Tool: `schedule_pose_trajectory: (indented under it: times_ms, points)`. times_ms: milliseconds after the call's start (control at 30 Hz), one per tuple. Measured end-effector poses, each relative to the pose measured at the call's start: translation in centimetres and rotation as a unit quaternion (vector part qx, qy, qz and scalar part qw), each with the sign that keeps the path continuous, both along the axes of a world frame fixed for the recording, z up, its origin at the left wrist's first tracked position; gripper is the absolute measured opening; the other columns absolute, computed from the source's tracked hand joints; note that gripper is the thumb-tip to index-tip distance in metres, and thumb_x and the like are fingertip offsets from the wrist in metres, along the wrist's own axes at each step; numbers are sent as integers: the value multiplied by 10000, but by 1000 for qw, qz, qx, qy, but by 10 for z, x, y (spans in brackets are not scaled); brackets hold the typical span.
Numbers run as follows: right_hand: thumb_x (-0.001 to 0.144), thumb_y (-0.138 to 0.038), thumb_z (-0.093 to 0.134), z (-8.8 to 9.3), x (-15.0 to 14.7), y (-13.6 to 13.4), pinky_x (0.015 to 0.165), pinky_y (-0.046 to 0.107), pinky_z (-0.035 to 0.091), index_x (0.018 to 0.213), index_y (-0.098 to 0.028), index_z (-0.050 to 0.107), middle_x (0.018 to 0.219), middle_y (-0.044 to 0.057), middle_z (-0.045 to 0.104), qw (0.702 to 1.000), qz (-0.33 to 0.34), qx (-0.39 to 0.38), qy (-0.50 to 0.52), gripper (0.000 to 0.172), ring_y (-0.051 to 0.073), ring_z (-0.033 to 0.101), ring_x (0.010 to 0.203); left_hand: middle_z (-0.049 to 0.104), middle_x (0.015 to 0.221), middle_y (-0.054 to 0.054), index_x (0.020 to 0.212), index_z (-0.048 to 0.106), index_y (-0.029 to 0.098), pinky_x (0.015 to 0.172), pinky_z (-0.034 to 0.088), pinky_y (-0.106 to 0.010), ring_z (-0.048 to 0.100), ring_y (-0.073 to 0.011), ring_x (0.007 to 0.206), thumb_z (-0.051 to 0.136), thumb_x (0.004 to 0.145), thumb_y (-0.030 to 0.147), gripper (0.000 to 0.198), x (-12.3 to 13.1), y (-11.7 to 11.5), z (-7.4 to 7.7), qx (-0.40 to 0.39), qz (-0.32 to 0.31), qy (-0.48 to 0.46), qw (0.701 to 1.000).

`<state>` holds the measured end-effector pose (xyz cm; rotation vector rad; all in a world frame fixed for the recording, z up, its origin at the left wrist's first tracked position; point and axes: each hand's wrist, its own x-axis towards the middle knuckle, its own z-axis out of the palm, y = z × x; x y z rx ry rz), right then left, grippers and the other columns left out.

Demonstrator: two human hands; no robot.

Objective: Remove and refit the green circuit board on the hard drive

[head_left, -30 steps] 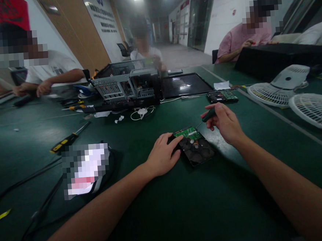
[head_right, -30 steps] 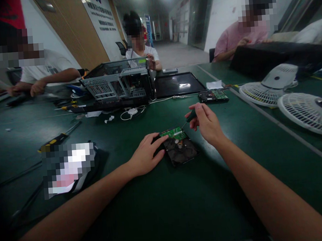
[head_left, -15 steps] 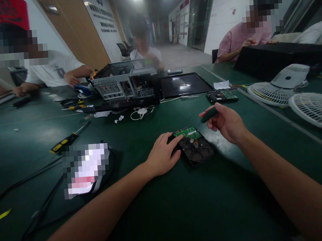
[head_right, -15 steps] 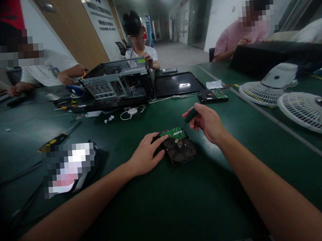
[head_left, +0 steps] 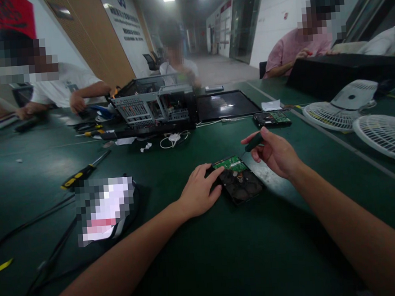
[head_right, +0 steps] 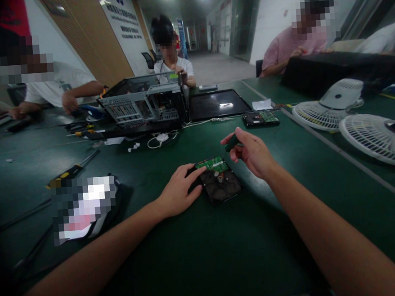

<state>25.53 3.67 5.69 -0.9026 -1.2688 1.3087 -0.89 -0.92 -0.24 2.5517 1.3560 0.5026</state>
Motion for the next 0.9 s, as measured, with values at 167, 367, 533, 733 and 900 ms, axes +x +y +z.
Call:
schedule_pose_trajectory:
  times_ms: [167,367,533,733,900]
  points:
    - [980,-623,455,1,2,3,569,370,444,970,-228,723,1001,106,742,999,10,-27,45,477,174,577,607,418,1532,-132,1556,417,294,1177,385,-544,377,-335,1446,528,997,400,580,0,0,0,-2,-1,0,1000]
    - [978,-519,492,1,1,3,574,365,444,1089,-225,719,1006,98,724,998,11,-42,44,387,175,576,625,416,1533,-130,1552,426,290,1185,377,-539,376,-332,1447,526,996,400,575,0,-1,1,-3,-1,0,1000]
    - [979,-525,490,2,0,1,551,349,429,1144,-229,703,1032,93,700,998,4,-43,34,400,165,561,621,415,1533,-128,1551,428,292,1184,376,-545,373,-334,1449,530,991,396,579,0,0,0,-4,1,1,1000]
    - [955,-482,523,0,3,4,520,332,400,1007,-205,720,1001,96,699,998,2,-42,50,344,157,555,609,375,1564,-142,1561,417,281,1196,362,-555,340,-354,1473,588,949,470,663,-1,-1,3,-7,-8,-3,1000]
    - [949,-445,543,-1,3,4,531,323,401,951,-202,698,1003,94,711,997,-2,-43,60,289,160,564,633,222,1664,-138,1575,392,270,1229,292,-597,200,-391,1539,677,860,588,833,-2,-3,8,6,-34,-11,999]
